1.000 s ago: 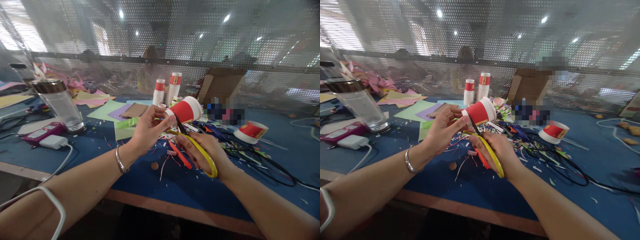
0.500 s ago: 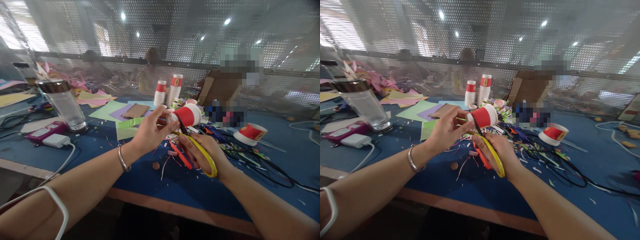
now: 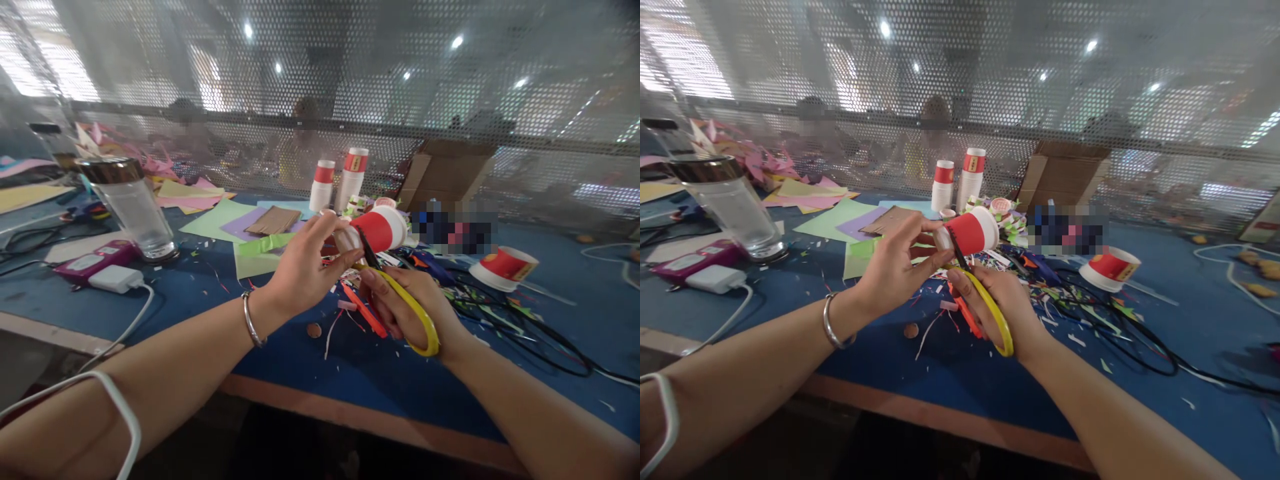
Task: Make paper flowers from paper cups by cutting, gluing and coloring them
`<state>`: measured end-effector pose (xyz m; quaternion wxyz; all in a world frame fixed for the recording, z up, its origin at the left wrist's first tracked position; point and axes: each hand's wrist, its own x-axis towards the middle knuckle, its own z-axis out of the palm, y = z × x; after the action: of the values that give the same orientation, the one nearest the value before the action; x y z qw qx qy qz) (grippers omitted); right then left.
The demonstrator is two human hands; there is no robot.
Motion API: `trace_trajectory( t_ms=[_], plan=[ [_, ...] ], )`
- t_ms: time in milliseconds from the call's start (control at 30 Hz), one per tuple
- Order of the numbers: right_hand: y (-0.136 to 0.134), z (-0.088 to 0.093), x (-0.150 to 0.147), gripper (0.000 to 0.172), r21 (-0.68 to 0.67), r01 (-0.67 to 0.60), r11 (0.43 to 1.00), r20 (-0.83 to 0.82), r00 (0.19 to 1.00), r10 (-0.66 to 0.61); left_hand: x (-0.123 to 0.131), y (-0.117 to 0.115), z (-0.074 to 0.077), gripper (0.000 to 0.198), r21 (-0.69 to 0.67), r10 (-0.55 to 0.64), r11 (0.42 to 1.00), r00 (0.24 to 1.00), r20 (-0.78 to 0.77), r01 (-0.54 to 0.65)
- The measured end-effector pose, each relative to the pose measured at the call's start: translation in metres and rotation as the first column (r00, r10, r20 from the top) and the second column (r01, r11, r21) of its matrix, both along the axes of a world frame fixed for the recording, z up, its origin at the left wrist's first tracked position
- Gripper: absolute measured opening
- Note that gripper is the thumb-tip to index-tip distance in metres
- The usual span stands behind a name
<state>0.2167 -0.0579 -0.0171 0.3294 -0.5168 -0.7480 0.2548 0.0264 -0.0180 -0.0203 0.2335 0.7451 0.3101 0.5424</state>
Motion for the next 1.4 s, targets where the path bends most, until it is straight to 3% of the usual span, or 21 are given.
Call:
trace_trajectory(
  t_ms=[167, 267, 367, 500, 867, 1400],
  plan=[
    [0.002, 0.0, 0.001, 0.06, 0.041, -0.032, 0.999, -0.018, 0.999, 0.032, 0.003, -0.003, 0.001, 0.026, -0.023, -0.025, 0.999, 0.999, 0.044, 0.026],
    [0.004, 0.001, 0.001, 0.059, 0.007, -0.038, 0.999, -0.08, 0.996, 0.039, 0.007, -0.002, 0.003, 0.033, -0.113, -0.073, 0.989, 0.978, 0.194, 0.096],
    [0.003, 0.003, 0.001, 0.058, -0.032, -0.044, 0.999, -0.113, 0.993, 0.04, 0.01, 0.001, 0.002, 0.044, -0.235, -0.009, 0.968, 0.944, 0.329, 0.091],
    [0.002, 0.005, 0.002, 0.057, -0.027, -0.043, 0.999, -0.082, 0.996, 0.04, 0.008, 0.006, 0.0, 0.037, -0.325, -0.012, 0.937, 0.943, 0.333, 0.127],
    [0.0, 0.002, 0.003, 0.056, 0.044, -0.057, 0.997, -0.059, 0.996, 0.06, 0.009, -0.003, 0.005, 0.027, -0.215, -0.116, 0.959, 0.948, 0.297, 0.185],
    [0.007, 0.001, 0.004, 0.063, 0.018, -0.003, 1.0, 0.08, 0.997, 0.001, 0.001, 0.004, 0.003, 0.022, -0.106, -0.059, 0.992, 0.996, 0.072, 0.066]
  ],
)
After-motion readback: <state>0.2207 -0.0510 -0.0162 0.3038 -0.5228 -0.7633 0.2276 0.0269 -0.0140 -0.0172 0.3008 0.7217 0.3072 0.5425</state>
